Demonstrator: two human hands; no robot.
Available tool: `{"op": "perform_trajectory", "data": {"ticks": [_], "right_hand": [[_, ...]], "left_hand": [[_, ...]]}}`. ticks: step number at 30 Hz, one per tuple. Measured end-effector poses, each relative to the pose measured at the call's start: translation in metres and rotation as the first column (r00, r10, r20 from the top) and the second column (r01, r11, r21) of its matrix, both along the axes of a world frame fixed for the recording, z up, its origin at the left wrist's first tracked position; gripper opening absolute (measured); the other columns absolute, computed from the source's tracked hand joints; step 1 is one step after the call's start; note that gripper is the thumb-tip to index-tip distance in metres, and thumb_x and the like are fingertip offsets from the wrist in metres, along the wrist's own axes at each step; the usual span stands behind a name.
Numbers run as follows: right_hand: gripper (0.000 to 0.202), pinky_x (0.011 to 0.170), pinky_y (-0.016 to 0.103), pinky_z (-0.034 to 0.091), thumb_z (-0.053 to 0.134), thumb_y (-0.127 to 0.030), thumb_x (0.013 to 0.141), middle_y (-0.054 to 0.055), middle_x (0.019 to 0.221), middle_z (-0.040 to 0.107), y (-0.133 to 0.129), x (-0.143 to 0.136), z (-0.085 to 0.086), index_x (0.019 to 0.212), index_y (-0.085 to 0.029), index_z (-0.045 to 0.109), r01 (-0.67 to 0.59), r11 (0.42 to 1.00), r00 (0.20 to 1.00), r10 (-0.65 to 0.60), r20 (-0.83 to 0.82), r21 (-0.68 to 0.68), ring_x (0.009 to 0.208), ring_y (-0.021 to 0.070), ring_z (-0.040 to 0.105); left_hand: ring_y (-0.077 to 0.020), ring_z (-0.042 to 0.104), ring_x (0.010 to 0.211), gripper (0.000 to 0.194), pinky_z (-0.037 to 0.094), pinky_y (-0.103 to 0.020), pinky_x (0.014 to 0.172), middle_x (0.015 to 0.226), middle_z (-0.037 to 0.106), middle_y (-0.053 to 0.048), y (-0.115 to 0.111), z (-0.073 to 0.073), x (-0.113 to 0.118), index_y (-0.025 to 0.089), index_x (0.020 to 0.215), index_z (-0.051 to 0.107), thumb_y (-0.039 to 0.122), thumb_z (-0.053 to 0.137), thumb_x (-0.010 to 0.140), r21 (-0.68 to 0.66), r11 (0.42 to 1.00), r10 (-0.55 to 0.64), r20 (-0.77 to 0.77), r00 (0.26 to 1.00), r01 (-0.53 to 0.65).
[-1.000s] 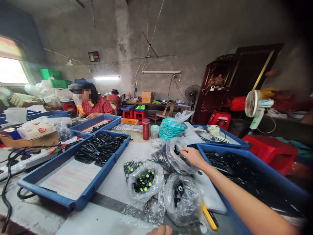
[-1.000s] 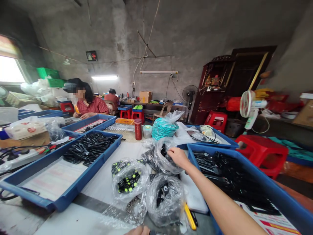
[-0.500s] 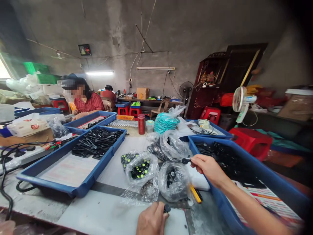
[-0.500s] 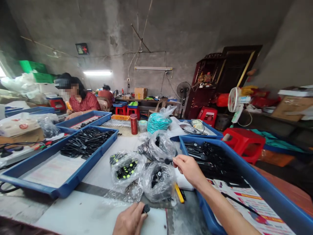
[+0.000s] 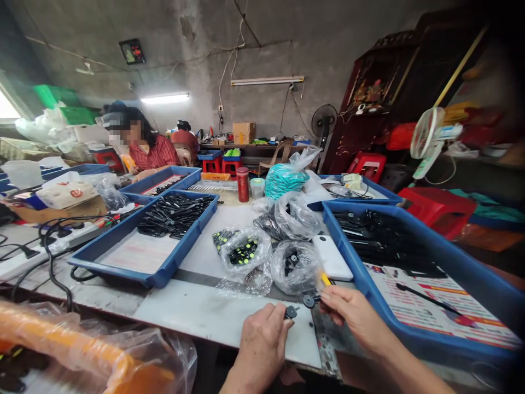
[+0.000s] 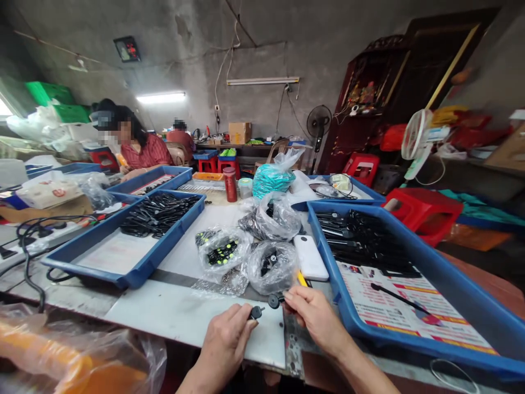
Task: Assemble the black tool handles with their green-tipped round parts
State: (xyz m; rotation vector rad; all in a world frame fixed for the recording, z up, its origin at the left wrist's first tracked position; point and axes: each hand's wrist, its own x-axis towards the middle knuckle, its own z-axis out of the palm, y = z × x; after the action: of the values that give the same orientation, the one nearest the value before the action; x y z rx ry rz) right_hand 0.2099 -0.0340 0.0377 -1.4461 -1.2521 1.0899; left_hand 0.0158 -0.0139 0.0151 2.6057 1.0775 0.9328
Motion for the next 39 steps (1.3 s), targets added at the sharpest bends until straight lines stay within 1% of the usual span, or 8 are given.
{"op": "perform_trajectory", "data": {"ticks": [7,13,20,24,28,32,35,39], "right_hand": [[0.031,0.040,0.021,0.022,0.051,-0.040,0.073,-0.003,0.050,0.048,-0.012,-0.005,-0.009,0.052,-0.016,0.051,-0.011,0.999,0.995,0.007,-0.097,-0.046,0.041,0.0099,0.035],[0.033,0.040,0.021,0.020,0.051,-0.042,0.073,-0.002,0.051,0.047,-0.019,-0.012,-0.009,0.053,-0.015,0.049,-0.012,0.996,0.993,0.001,-0.117,-0.089,0.042,0.0092,0.032],[0.038,0.041,0.021,0.022,0.050,-0.049,0.074,-0.003,0.050,0.044,-0.024,-0.018,-0.016,0.055,-0.016,0.049,0.000,0.996,0.993,-0.010,-0.114,-0.087,0.043,0.0100,0.032],[0.041,0.042,0.022,0.022,0.046,-0.052,0.077,-0.006,0.048,0.033,-0.032,-0.023,-0.019,0.056,-0.017,0.045,-0.016,1.000,1.000,0.016,-0.015,-0.007,0.044,0.0107,0.029],[0.040,0.044,0.022,0.027,0.041,-0.050,0.081,-0.005,0.052,0.034,-0.033,-0.020,-0.016,0.058,-0.017,0.045,-0.100,0.994,0.991,0.094,0.099,0.049,0.048,0.0118,0.033],[0.036,0.049,0.022,0.034,0.041,-0.042,0.085,-0.002,0.057,0.044,-0.026,-0.010,-0.009,0.060,-0.017,0.049,-0.232,0.970,0.941,0.207,0.268,0.065,0.053,0.0136,0.043],[0.024,0.060,0.024,0.042,0.044,-0.036,0.084,0.002,0.072,0.058,-0.025,-0.003,-0.006,0.079,-0.017,0.059,-0.273,0.956,0.885,0.204,0.420,0.111,0.067,0.0181,0.053],[0.023,0.071,0.027,0.045,0.048,-0.030,0.083,0.007,0.090,0.062,-0.027,0.001,-0.002,0.098,-0.018,0.060,-0.356,0.921,0.820,0.226,0.526,0.159,0.083,0.0218,0.056]], "left_hand": [[-0.0138,0.051,0.055,0.012,0.037,-0.024,0.048,0.063,0.052,0.000,-0.007,0.004,0.004,0.018,0.081,0.050,0.017,0.038,0.083,0.024,0.999,-0.029,-0.015,0.999,0.029],[-0.0154,0.050,0.056,0.009,0.036,-0.026,0.048,0.064,0.052,0.000,-0.009,0.004,0.005,0.018,0.080,0.048,0.018,0.039,0.083,0.020,0.999,-0.042,-0.065,0.997,0.044],[-0.0147,0.049,0.054,0.009,0.034,-0.025,0.047,0.064,0.051,0.000,-0.015,0.003,0.006,0.019,0.077,0.046,0.017,0.040,0.083,-0.032,0.997,-0.069,-0.083,0.994,0.066],[-0.0144,0.048,0.055,0.010,0.034,-0.025,0.047,0.064,0.051,0.000,-0.019,0.000,0.007,0.019,0.079,0.045,0.018,0.037,0.084,-0.055,0.995,-0.088,-0.037,0.995,0.086],[-0.0146,0.048,0.055,0.009,0.034,-0.025,0.048,0.065,0.051,0.000,-0.018,0.003,0.005,0.019,0.080,0.046,0.017,0.037,0.083,-0.033,0.995,-0.098,-0.045,0.994,0.097],[-0.0149,0.048,0.055,0.005,0.034,-0.025,0.048,0.065,0.051,0.000,-0.014,0.008,0.001,0.019,0.080,0.046,0.017,0.041,0.082,0.016,0.995,-0.098,-0.128,0.987,0.101],[-0.0155,0.049,0.054,0.004,0.033,-0.026,0.046,0.066,0.052,0.000,-0.013,0.010,-0.002,0.019,0.083,0.046,0.018,0.043,0.081,0.063,0.993,-0.091,-0.191,0.977,0.104],[-0.0158,0.048,0.053,0.003,0.033,-0.027,0.045,0.066,0.051,0.000,-0.014,0.011,-0.002,0.019,0.082,0.046,0.018,0.044,0.081,0.075,0.991,-0.091,-0.244,0.965,0.113]]}}
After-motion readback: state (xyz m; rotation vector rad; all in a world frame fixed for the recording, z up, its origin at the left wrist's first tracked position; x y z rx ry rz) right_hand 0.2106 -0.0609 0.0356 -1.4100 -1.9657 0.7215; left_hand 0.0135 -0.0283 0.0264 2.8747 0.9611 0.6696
